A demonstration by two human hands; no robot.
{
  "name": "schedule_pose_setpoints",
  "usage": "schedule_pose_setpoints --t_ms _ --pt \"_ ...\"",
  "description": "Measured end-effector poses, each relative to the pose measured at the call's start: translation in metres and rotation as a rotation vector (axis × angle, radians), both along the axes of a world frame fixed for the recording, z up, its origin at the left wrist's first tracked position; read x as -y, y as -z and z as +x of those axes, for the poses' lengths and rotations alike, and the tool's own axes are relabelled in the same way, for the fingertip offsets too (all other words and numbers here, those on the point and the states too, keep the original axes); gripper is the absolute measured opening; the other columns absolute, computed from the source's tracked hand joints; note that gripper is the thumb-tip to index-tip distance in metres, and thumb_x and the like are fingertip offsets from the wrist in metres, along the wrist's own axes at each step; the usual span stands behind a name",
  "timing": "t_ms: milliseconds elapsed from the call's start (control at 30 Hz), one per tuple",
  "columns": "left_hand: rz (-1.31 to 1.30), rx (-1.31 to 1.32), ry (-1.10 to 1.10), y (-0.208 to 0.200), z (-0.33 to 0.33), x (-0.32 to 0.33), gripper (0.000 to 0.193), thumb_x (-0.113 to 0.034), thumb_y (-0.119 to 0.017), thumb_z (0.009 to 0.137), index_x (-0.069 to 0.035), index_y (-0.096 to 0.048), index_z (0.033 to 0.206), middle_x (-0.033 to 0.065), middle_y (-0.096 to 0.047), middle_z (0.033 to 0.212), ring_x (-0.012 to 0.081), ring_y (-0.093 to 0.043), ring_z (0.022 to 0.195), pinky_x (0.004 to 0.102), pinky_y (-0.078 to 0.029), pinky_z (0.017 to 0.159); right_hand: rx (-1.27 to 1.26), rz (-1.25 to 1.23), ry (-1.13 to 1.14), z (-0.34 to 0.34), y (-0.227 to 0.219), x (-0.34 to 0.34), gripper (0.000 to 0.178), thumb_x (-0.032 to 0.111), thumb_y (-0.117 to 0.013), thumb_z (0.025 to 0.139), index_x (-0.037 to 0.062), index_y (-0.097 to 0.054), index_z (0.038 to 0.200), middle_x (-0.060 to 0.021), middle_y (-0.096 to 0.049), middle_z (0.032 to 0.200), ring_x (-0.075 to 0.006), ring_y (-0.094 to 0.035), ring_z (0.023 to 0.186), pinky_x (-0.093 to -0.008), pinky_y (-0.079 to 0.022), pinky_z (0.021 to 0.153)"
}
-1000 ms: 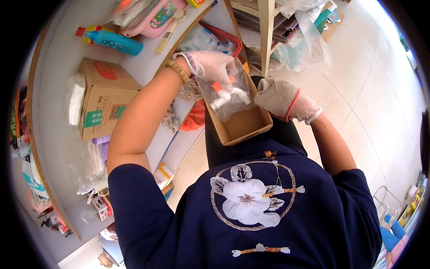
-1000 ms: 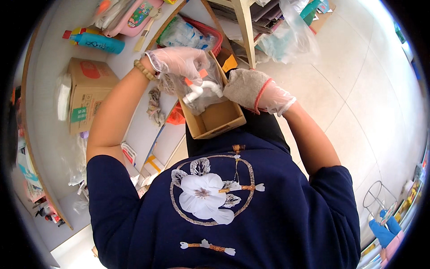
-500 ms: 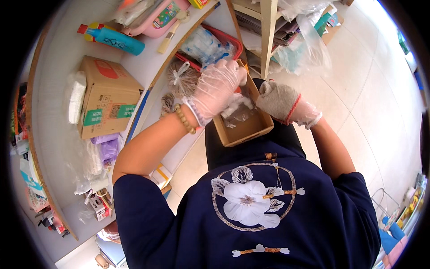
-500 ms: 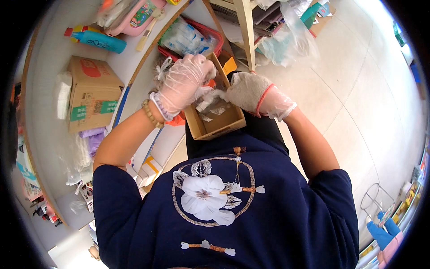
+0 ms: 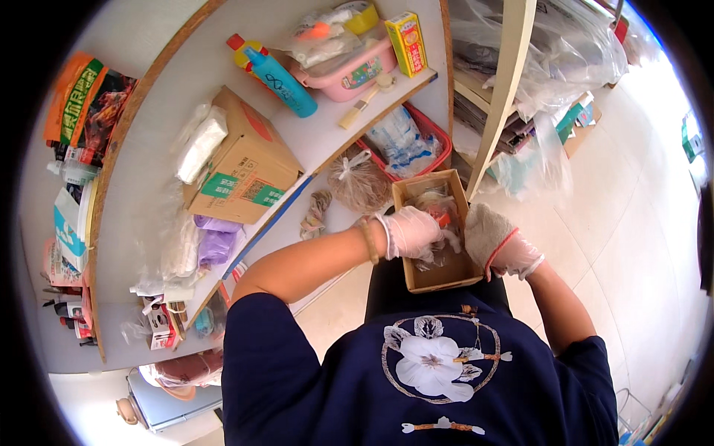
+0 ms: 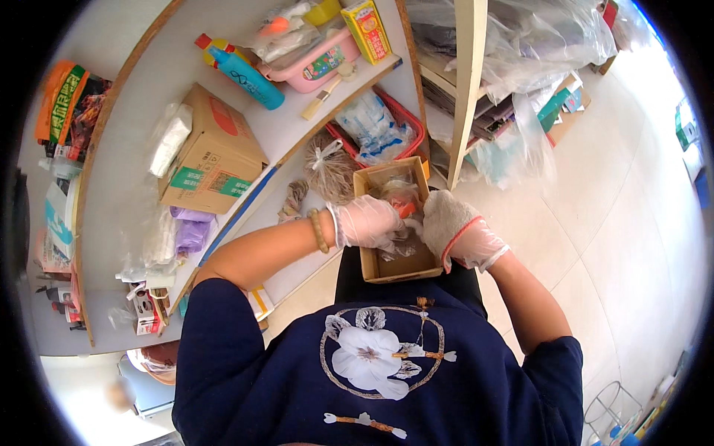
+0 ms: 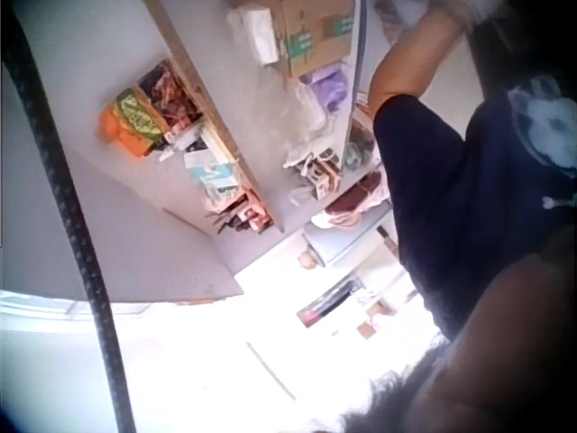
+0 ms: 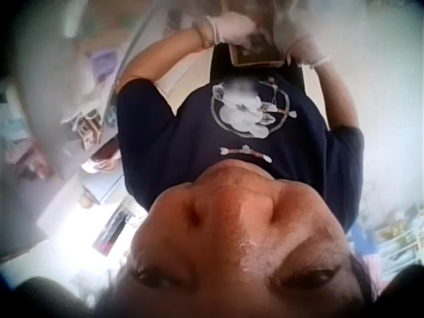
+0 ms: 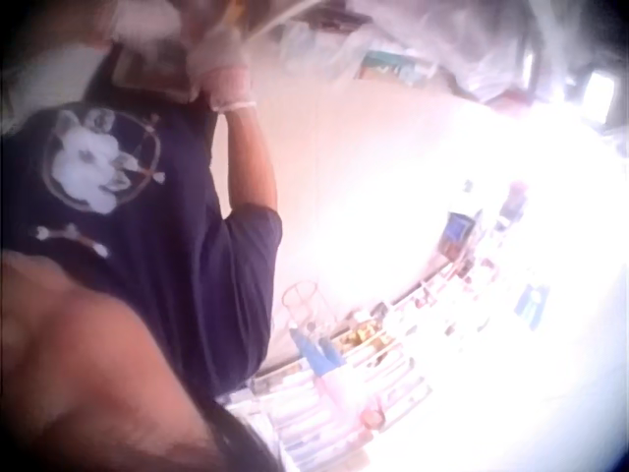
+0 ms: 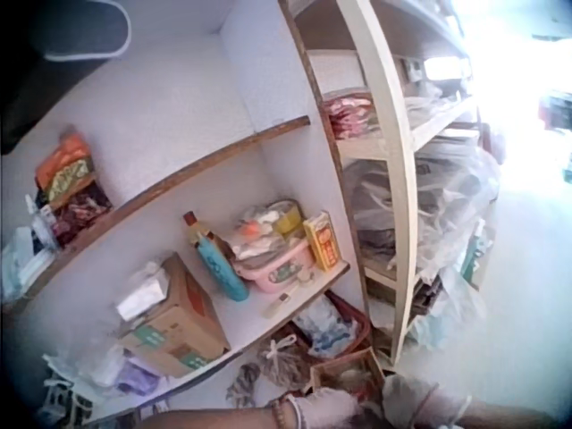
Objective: The person places small items into a cardboard box, then repeatedly picks up plastic bags containing white objects, opens them, and places the contents into the box. The person handles the items one at a time and continues to pack the box.
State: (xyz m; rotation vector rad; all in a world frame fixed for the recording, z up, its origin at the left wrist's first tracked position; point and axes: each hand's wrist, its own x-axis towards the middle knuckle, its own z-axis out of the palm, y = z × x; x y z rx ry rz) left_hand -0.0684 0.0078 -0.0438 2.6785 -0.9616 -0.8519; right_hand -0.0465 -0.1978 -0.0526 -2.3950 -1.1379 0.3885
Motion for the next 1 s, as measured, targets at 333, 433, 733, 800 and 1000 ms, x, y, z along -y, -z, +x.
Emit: schedule_pose_setpoints --t_ms 333,433,733,800,1000 --pt "-0.562 0.738 -1.164 -0.166 0.097 -0.131 0.048 -0.047 -0.051 0.091 -0.001 -0.061 0.09 0.01 -0.064 0.078 0.0194 -0.057 0.063 0.0319 -0.048 0.058 0.235 -0.059 -0.115 -0.007 0.02 0.017 0.027 0.026 -0.057 0.082 -0.0002 -0.063 0.081 -0.0176 -0.059 0.082 -0.0324 -0.059 0.078 -0.0396 -0.05 0.064" --pt "-0.557 0.548 -1.441 -0.163 0.109 -0.15 0.052 -0.052 -0.051 0.09 -0.001 -0.059 0.091 0.006 -0.057 0.066 0.0112 -0.045 0.044 0.0265 -0.042 0.041 0.324 -0.148 -0.075 -0.008 0.018 0.008 0.025 0.025 -0.058 0.081 0.0004 -0.063 0.082 -0.0165 -0.059 0.082 -0.0316 -0.059 0.078 -0.0389 -0.051 0.063" --pt "-1.026 0.578 -1.461 -0.146 0.139 -0.152 0.035 -0.034 -0.062 0.088 -0.001 -0.055 0.099 0.0042 -0.053 0.064 0.0107 -0.044 0.042 0.0258 -0.036 0.034 0.266 -0.044 -0.148 -0.005 0.037 0.021 0.026 0.013 -0.059 0.07 -0.0067 -0.058 0.087 -0.022 -0.056 0.083 -0.0356 -0.058 0.077 -0.0398 -0.05 0.063" --pt "-1.143 0.718 -1.477 -0.128 0.141 -0.137 0.04 -0.029 -0.063 0.088 0.001 -0.05 0.111 0.0045 -0.053 0.065 0.0113 -0.044 0.041 0.027 -0.036 0.034 0.265 -0.069 -0.135 -0.005 0.037 0.024 0.025 0.014 -0.059 0.07 -0.0056 -0.058 0.086 -0.0215 -0.056 0.084 -0.0356 -0.058 0.078 -0.0401 -0.05 0.064" --pt "-0.862 1.19 -1.395 -0.11 0.156 -0.157 0.054 -0.017 -0.061 0.08 0.001 -0.047 0.13 0.0166 -0.066 0.096 0.03 -0.064 0.085 0.0377 -0.049 0.078 0.505 -0.163 -0.174 -0.006 0.021 0.015 0.028 0.033 -0.052 0.089 0.0089 -0.066 0.089 -0.0112 -0.056 0.085 -0.0271 -0.056 0.082 -0.0346 -0.05 0.062"
